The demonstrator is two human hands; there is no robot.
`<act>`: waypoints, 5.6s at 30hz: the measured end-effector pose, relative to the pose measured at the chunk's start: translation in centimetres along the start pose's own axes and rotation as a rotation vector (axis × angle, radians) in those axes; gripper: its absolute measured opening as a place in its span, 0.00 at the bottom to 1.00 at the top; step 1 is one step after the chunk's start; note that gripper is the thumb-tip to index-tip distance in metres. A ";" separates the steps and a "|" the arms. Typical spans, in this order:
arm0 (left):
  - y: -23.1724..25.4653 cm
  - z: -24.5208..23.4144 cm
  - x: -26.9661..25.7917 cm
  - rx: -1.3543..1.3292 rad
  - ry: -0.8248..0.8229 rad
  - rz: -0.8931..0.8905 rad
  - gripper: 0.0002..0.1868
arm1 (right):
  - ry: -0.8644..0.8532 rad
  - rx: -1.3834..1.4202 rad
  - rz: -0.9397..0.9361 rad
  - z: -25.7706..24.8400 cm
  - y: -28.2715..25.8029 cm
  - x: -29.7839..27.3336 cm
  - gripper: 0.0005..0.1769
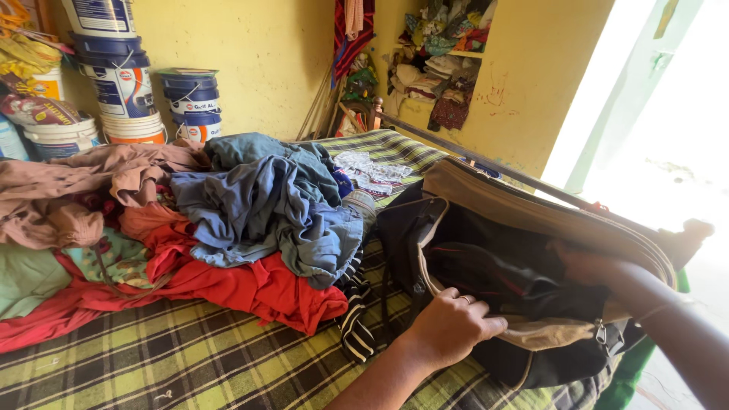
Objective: The person folds a pair of black shorts and a patterned light-blue shirt on a bed and places them into a black travel bag.
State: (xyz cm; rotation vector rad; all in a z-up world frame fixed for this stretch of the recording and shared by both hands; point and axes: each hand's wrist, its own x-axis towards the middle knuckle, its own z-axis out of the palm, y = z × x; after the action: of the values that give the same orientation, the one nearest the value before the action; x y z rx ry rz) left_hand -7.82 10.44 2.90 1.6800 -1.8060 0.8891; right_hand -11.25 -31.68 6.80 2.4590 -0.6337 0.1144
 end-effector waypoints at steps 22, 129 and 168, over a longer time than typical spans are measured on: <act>0.2 -2.8 1.7 0.060 0.111 0.006 0.06 | -0.807 0.519 -0.402 -14.4 -5.6 -4.2 0.60; -0.9 -0.4 4.5 -0.279 -0.337 -0.385 0.34 | -0.306 0.252 -0.512 9.5 -7.0 0.6 0.57; -7.1 -21.3 -14.2 -0.295 -0.296 -0.649 0.27 | 0.396 1.291 -0.812 -27.9 -33.0 -14.1 0.24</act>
State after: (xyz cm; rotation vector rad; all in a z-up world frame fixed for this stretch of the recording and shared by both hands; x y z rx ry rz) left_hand -0.72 35.73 7.00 2.0739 -1.3183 0.0967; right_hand -6.64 13.48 9.29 3.4592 0.9460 0.8631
